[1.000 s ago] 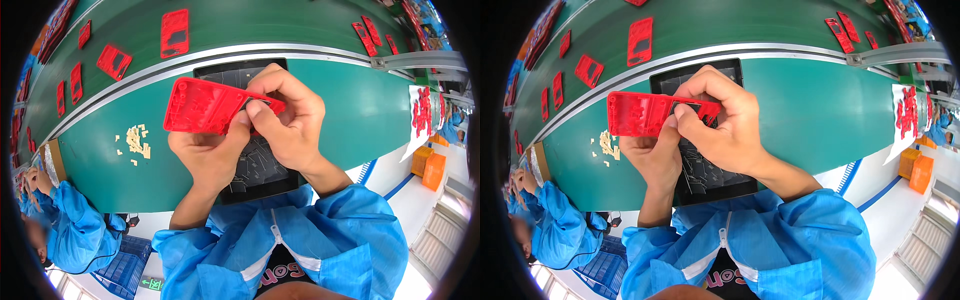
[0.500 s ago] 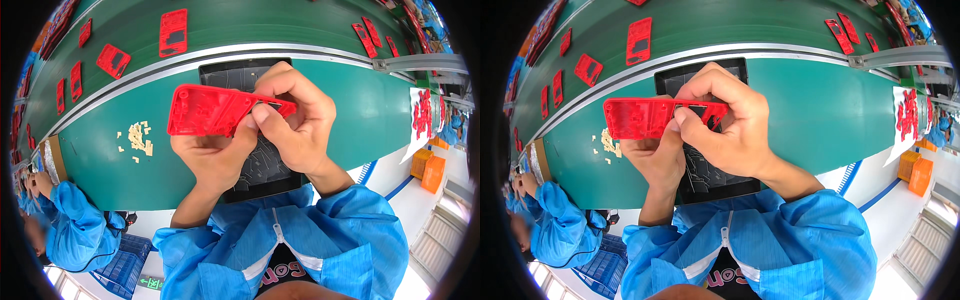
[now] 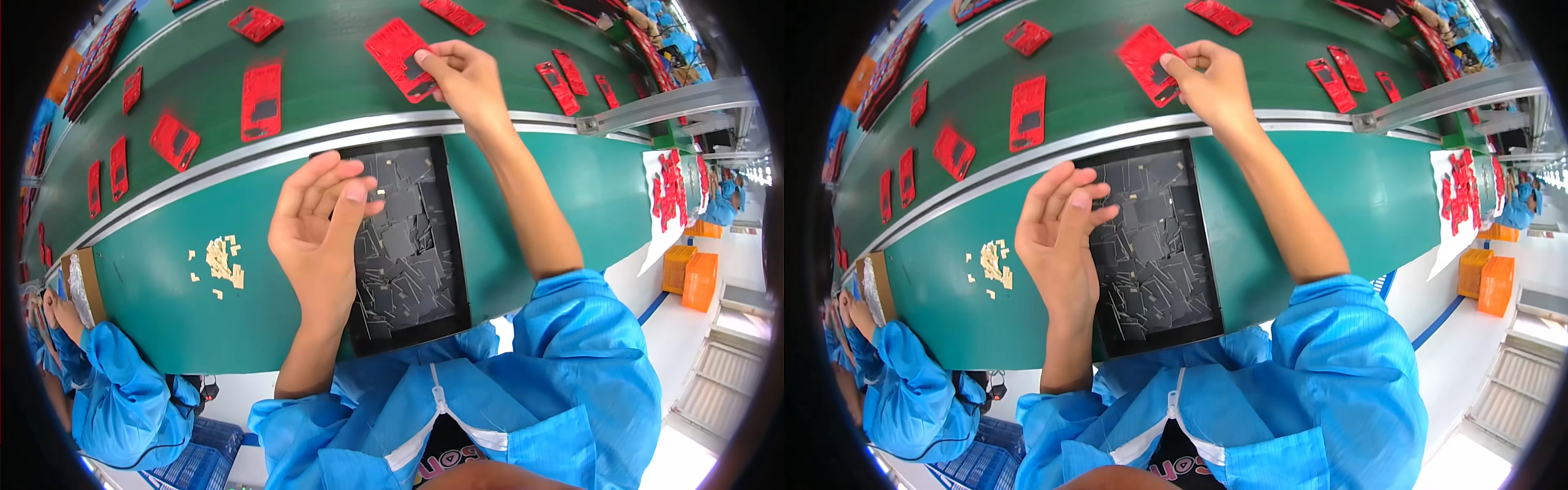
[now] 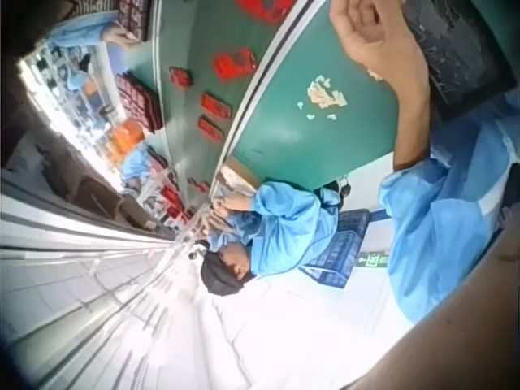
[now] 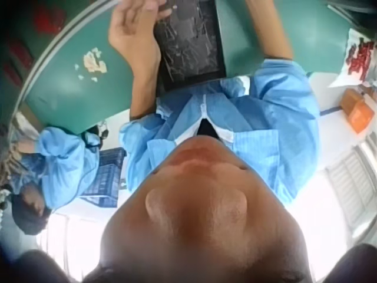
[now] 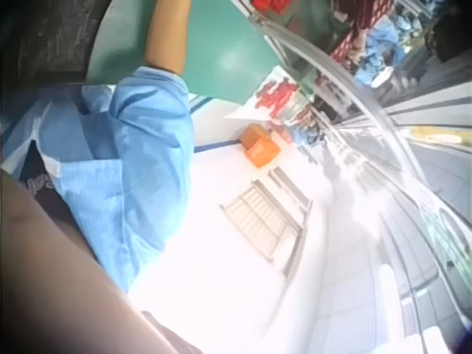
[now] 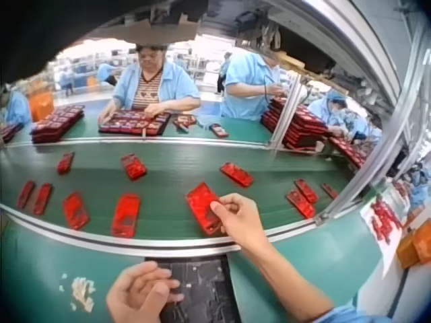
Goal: The person assembles phone cases by taking covers from a conveyor belt, placing black sheets into the covers, and putting the assembled cases back onto the conveyor belt.
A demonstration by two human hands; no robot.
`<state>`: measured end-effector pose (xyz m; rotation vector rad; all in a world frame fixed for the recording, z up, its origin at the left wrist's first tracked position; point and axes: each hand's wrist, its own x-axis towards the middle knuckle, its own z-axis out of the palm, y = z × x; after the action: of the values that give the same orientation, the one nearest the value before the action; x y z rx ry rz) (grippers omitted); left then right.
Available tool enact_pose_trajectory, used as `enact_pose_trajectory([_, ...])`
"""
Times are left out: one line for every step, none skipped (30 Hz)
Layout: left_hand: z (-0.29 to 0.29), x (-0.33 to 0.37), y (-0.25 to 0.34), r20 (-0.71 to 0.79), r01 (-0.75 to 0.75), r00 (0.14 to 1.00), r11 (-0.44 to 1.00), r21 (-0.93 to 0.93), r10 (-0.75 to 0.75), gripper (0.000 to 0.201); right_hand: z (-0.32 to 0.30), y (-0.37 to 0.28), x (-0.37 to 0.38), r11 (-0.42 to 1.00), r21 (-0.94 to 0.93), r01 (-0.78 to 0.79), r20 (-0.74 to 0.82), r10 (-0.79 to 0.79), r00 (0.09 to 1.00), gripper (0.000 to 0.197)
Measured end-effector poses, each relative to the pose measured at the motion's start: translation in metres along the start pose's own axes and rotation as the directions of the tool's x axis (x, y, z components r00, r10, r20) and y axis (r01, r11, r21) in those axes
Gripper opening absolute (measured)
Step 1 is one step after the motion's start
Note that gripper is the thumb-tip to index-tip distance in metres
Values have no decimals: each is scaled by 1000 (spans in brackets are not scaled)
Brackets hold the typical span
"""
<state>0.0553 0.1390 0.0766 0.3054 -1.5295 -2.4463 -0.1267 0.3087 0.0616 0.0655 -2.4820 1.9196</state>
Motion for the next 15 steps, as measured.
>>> enact_pose_trajectory([0,1,-1,9,16,1000,1000,-7,-16,34,-4,13,17,999,-17,-37,34,38,999,28])
enact_pose_trajectory([0,2,-2,-9,1,1000,1000,4,0,30,-4,24,28,997,-31,-75,74,77,994,30])
enact_pose_trajectory([-3,3,-2,-12,-13,1000,1000,3,13,30,-1,26,33,997,-45,-69,139,74,988,33])
enact_pose_trajectory([-8,4,-2,-2,2,1000,1000,-7,-2,28,-2,26,39,987,-139,-81,169,104,980,33])
enact_pose_trajectory([-13,5,-3,2,22,1000,1000,-17,-22,26,0,25,43,968,-233,-92,200,141,970,33])
enact_pose_trajectory([-14,4,-2,2,12,1000,1000,-22,-12,26,-8,26,55,916,-400,-1,158,70,985,35])
enact_pose_trajectory([-14,3,-2,-3,0,1000,1000,-7,0,23,-12,32,69,868,-494,59,23,-55,998,38])
enact_pose_trajectory([-13,3,-2,-2,-11,1000,1000,6,11,21,-20,44,87,803,-588,97,-104,-193,976,41])
enact_pose_trajectory([-11,3,-3,11,-19,1000,1000,-2,19,21,-34,57,111,722,-673,160,-138,-335,932,48])
enact_pose_trajectory([-9,2,-4,26,-2,1000,1000,-10,2,20,-44,75,128,717,-678,162,-146,-347,927,48])
enact_pose_trajectory([-6,5,-6,50,15,999,1000,-21,-14,19,-58,93,143,530,-828,183,-149,-524,839,52])
enact_pose_trajectory([-9,5,-6,41,5,999,1000,-20,-5,19,-54,95,147,326,-928,178,-94,-671,736,57])
enact_pose_trajectory([-11,5,-7,55,17,998,1000,-20,-16,19,-63,92,153,482,-833,273,15,-473,881,72])
enact_pose_trajectory([-12,6,-9,68,34,997,999,-20,-32,19,-71,87,156,481,-832,278,21,-473,881,72])
enact_pose_trajectory([-12,6,-8,60,41,997,999,-18,-40,19,-77,82,155,500,-802,327,90,-440,893,76])
